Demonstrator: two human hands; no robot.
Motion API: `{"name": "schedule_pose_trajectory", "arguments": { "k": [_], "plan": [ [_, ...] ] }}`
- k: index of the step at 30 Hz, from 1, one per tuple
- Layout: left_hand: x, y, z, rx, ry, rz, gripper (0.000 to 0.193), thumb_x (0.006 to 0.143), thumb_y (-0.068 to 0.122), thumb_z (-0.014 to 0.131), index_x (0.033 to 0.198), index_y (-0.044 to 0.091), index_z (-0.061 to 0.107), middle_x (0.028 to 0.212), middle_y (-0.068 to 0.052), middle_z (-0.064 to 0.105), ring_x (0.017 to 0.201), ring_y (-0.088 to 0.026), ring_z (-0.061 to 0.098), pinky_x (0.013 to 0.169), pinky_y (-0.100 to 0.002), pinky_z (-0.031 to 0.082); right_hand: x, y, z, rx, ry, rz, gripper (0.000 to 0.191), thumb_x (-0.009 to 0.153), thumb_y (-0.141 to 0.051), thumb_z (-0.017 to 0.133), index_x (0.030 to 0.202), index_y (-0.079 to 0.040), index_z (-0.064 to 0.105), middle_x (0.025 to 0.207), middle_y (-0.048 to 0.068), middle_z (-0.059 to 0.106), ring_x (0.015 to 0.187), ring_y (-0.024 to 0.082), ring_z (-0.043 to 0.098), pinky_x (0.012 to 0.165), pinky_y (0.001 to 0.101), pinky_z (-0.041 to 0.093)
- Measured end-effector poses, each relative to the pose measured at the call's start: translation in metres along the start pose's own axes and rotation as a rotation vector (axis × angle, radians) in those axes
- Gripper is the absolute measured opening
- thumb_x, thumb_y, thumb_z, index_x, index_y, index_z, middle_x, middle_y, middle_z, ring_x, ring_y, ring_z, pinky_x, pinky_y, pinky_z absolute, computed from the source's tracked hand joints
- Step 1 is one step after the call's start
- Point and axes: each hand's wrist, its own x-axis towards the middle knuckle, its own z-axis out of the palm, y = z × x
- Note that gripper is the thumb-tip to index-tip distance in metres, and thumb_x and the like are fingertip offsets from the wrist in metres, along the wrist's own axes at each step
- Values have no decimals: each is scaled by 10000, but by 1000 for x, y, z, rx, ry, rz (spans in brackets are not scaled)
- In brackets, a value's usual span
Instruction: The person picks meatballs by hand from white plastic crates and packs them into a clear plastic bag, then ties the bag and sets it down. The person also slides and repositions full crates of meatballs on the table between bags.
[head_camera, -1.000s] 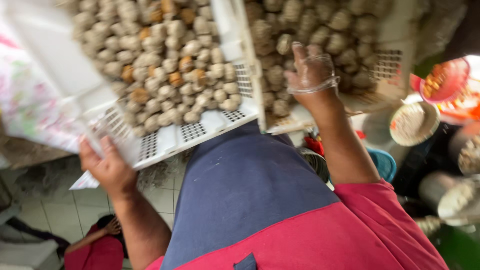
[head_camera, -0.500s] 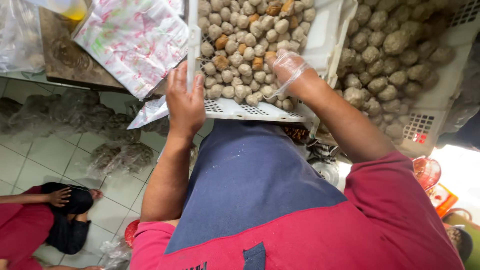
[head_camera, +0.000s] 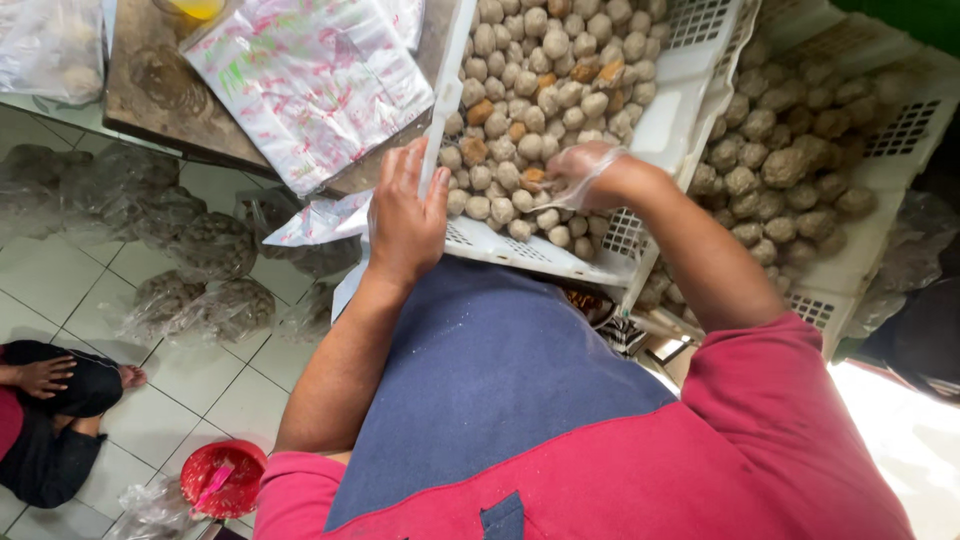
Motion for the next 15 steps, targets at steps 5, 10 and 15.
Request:
{"name": "schedule_pose_trajectory", "arguments": {
  "k": [5, 10, 15],
  "plan": [
    [0, -2, -3, -16, -22, -30, 374, 1049, 153, 608, 1362, -45, 557, 1201, -224, 603, 1078, -417, 621, 930, -469, 507, -5, 38, -41, 748, 659, 101, 120, 960, -78, 603, 1057, -8, 620, 1061, 88, 658, 928, 169, 692, 724, 228, 647],
    [0, -1, 1, 8, -30, -44, 369, 1047, 146, 613, 1358, -46, 561, 1184, -221, 601, 1062, -414, 623, 917, -473, 503, 9, 57, -39, -182, 717, 157, 403, 915, -271, 795, 1147, 27, 655, 1005, 234, 639, 868, 327, 664, 686, 412, 575],
    [3, 1, 3, 5, -40, -94, 370, 1032, 150, 623, 1350, -31, 567, 1175, -217, 604, 1051, -401, 632, 911, -466, 505, 25, 57, -23, -65, 499, 45, 209, 905, -233, 772, 1026, -78, 705, 1104, 180, 680, 1033, 350, 666, 909, 457, 569]
  ]
}}
